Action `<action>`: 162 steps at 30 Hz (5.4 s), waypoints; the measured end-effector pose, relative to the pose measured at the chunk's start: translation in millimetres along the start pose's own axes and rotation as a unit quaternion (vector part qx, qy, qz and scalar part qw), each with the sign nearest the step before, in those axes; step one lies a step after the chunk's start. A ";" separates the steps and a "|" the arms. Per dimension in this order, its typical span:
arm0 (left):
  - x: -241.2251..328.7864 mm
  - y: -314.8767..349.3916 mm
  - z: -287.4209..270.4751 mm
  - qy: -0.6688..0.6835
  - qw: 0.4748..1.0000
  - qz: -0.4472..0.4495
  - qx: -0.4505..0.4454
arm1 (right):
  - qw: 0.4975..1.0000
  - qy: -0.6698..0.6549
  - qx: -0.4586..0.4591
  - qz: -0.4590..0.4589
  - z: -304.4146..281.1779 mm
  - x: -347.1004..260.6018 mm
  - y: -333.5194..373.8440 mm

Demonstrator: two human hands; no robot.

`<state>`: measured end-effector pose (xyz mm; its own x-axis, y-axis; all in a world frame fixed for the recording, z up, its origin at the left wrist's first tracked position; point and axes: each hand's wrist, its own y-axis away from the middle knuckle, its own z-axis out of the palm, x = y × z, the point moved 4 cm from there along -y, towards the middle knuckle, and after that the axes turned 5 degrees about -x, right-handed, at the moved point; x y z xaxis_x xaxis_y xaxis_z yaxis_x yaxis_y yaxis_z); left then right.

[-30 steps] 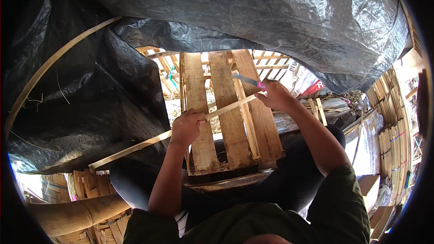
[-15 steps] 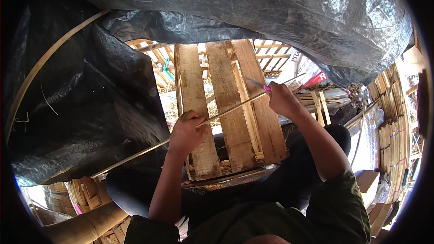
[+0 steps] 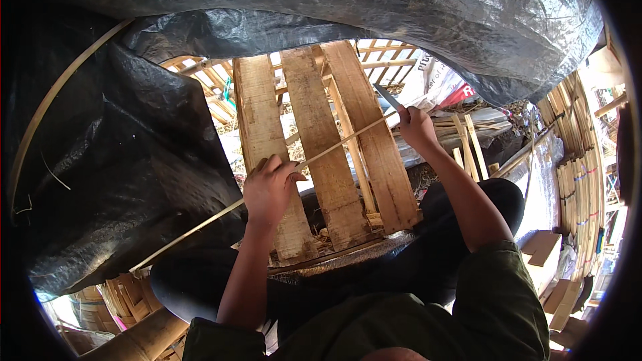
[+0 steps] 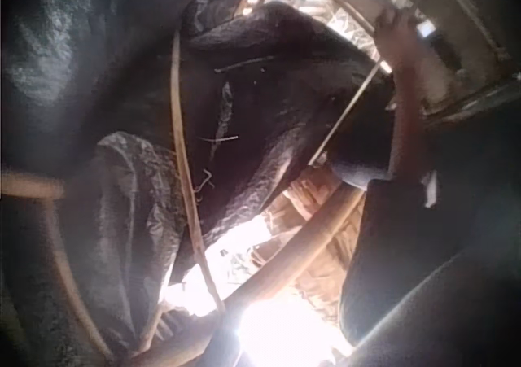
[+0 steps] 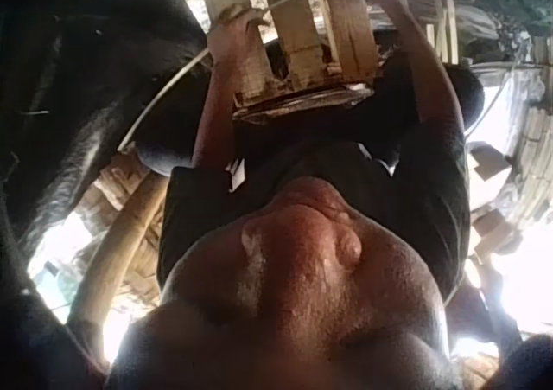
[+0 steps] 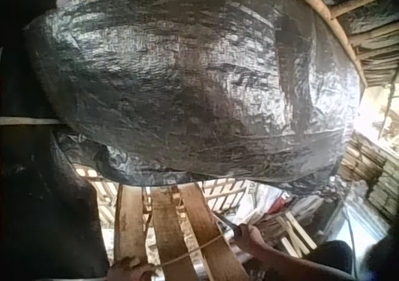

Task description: The person scrapes a thin wooden strip along its length using a knife while holding and repositioning the strip by hand.

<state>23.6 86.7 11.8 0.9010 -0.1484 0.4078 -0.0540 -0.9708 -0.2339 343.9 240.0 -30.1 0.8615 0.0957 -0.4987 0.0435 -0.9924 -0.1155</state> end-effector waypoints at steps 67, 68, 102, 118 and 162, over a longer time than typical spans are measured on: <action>3.7 -15.3 2.6 0.004 0.999 -0.051 -0.012 | 0.997 0.002 0.000 0.083 10.9 48.2 -28.4; 2.4 -14.0 4.0 0.005 0.999 -0.051 -0.009 | 0.997 -0.001 -0.003 0.081 16.3 41.6 -22.9; 0.1 -13.1 5.2 0.000 0.998 -0.056 -0.015 | 0.995 -0.012 -0.051 0.089 10.1 50.2 -32.7; -3.4 -9.9 0.6 0.107 0.991 -0.039 -0.067 | 0.992 -0.025 -0.069 0.104 29.3 40.0 -24.2; -8.1 -4.6 8.9 0.104 0.992 -0.005 -0.074 | 0.969 -0.055 -0.150 0.187 -18.2 12.1 -12.3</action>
<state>20.4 94.0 1.7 0.7944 -0.1602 0.5858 -0.1232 -0.9870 -0.1028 363.0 252.0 -19.1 0.7867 -0.2836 -0.5483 -0.1014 -0.9355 0.3385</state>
